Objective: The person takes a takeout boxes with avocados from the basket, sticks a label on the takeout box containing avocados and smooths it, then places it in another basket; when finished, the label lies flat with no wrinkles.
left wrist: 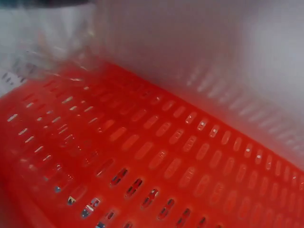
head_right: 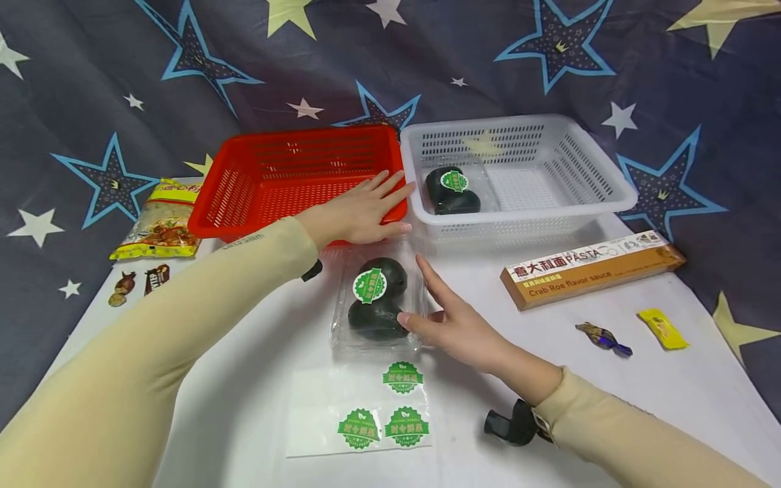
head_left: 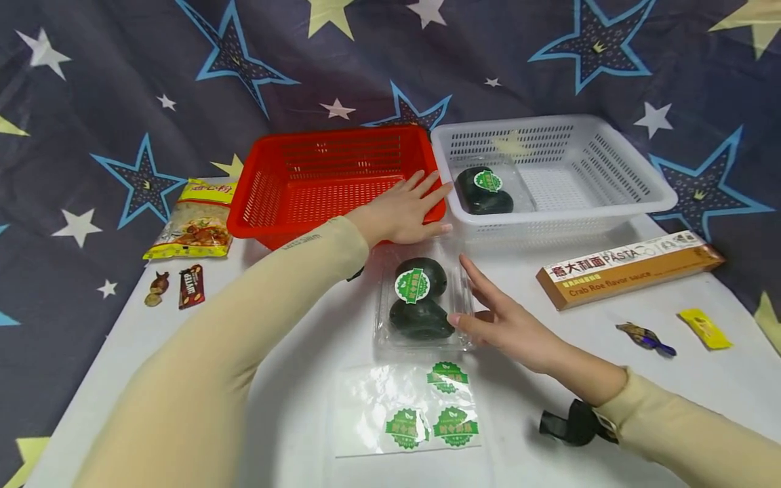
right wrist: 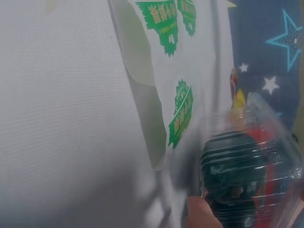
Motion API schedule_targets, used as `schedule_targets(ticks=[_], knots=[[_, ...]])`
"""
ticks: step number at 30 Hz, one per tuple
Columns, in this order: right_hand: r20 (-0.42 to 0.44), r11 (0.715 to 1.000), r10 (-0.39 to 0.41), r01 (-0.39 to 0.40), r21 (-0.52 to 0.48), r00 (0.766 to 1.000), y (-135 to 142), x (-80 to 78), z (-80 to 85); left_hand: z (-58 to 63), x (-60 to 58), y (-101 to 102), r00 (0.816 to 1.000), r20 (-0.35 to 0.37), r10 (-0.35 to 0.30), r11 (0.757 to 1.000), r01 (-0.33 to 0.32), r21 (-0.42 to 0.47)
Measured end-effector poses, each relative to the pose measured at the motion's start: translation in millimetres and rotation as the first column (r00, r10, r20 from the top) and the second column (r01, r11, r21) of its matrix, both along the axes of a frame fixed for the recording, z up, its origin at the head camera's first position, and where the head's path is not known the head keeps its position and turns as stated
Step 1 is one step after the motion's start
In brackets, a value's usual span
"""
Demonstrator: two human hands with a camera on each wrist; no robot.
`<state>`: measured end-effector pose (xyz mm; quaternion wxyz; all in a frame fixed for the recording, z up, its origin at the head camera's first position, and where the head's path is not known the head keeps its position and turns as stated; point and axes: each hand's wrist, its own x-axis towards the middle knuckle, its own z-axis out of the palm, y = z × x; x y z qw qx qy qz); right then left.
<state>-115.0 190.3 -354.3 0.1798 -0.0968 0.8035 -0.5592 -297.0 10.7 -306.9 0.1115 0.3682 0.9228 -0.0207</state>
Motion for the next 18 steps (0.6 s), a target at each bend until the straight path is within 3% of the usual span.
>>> schedule_targets(ticks=[4,10,18], knots=[[0.009,1.000,-0.003,0.003,0.016,1.000,0.3,0.4,3.9,-2.1,-4.6,1.7,0.999,-0.021,-0.038,0.999,0.038,-0.008],[0.065,0.998,-0.005,0.001,0.057,0.998,16.5,4.2,20.0,-1.3,-5.5,1.1,0.999,-0.024,-0.047,0.998,0.046,-0.041],[0.212,0.993,0.055,-0.075,0.088,0.976,87.4,5.7,51.2,-2.2,-8.9,0.2,0.998,-0.029,-0.047,0.996,0.045,-0.079]])
